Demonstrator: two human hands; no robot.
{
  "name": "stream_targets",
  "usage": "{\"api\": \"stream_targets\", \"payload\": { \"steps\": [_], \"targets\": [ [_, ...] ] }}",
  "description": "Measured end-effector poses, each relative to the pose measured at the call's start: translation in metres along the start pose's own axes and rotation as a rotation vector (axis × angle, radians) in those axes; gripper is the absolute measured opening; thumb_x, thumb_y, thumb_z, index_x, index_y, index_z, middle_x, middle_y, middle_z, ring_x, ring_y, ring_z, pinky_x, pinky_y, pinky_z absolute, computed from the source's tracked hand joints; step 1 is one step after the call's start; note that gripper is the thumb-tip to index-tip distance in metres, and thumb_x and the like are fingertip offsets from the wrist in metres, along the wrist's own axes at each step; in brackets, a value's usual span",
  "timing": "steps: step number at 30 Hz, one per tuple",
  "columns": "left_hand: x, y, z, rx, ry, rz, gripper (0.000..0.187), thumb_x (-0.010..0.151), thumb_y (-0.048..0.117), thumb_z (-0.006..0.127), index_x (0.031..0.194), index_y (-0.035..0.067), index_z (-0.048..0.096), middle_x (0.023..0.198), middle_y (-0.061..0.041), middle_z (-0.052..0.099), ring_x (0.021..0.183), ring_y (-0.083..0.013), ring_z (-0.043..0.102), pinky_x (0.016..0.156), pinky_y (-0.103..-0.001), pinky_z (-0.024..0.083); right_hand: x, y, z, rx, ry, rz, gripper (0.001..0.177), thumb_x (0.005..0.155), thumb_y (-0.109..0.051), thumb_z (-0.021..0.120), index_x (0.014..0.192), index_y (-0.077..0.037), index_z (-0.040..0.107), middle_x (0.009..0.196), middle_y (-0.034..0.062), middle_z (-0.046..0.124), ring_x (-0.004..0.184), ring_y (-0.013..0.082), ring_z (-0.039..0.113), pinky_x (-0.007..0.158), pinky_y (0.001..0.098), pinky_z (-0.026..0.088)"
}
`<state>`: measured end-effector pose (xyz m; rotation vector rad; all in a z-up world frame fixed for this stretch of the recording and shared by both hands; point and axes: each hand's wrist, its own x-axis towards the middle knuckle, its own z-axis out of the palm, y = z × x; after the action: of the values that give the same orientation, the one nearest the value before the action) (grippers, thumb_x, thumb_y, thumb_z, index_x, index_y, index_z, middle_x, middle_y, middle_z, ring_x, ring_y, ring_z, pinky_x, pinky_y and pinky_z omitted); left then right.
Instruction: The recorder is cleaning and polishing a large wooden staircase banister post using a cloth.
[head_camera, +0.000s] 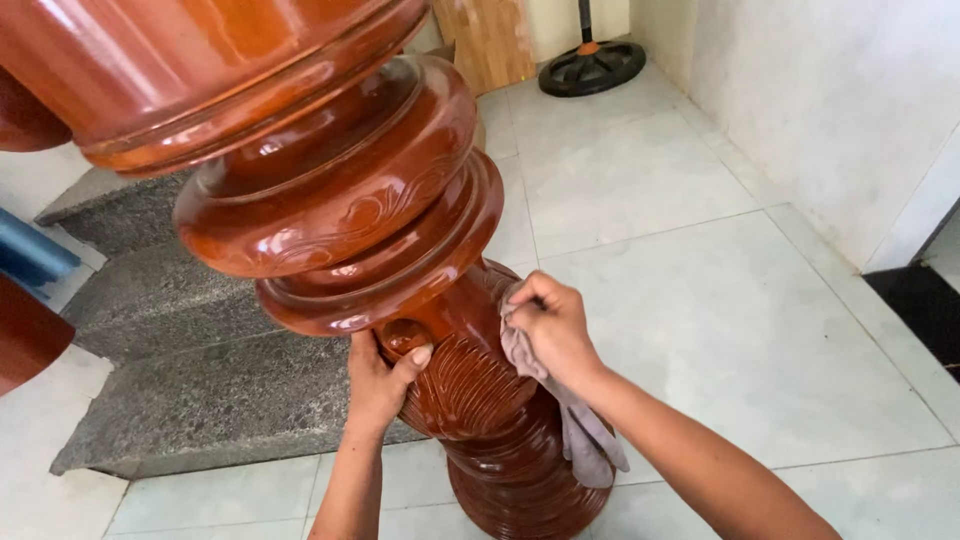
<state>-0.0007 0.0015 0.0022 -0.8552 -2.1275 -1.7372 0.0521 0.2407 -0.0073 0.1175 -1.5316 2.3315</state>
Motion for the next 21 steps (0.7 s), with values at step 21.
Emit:
{"api": "stream_targets", "payload": {
  "steps": [21],
  "targets": [
    [0.002,0.001,0.0,0.232,0.056,0.055,0.085,0.077,0.044,0.08,0.143,0.001,0.047,0.133,-0.015,0.064,0.122,-0.0278,0.062,0.107,-0.04,0.048,0.037,0.008,-0.021,0.033,0.101,0.136,0.011,0.085,0.014,0.063,0.091,0.005,0.066,0.079,0.0132,0.07,0.063,0.0157,0.066,0.055,0.0279,0.055]
  ]
}}
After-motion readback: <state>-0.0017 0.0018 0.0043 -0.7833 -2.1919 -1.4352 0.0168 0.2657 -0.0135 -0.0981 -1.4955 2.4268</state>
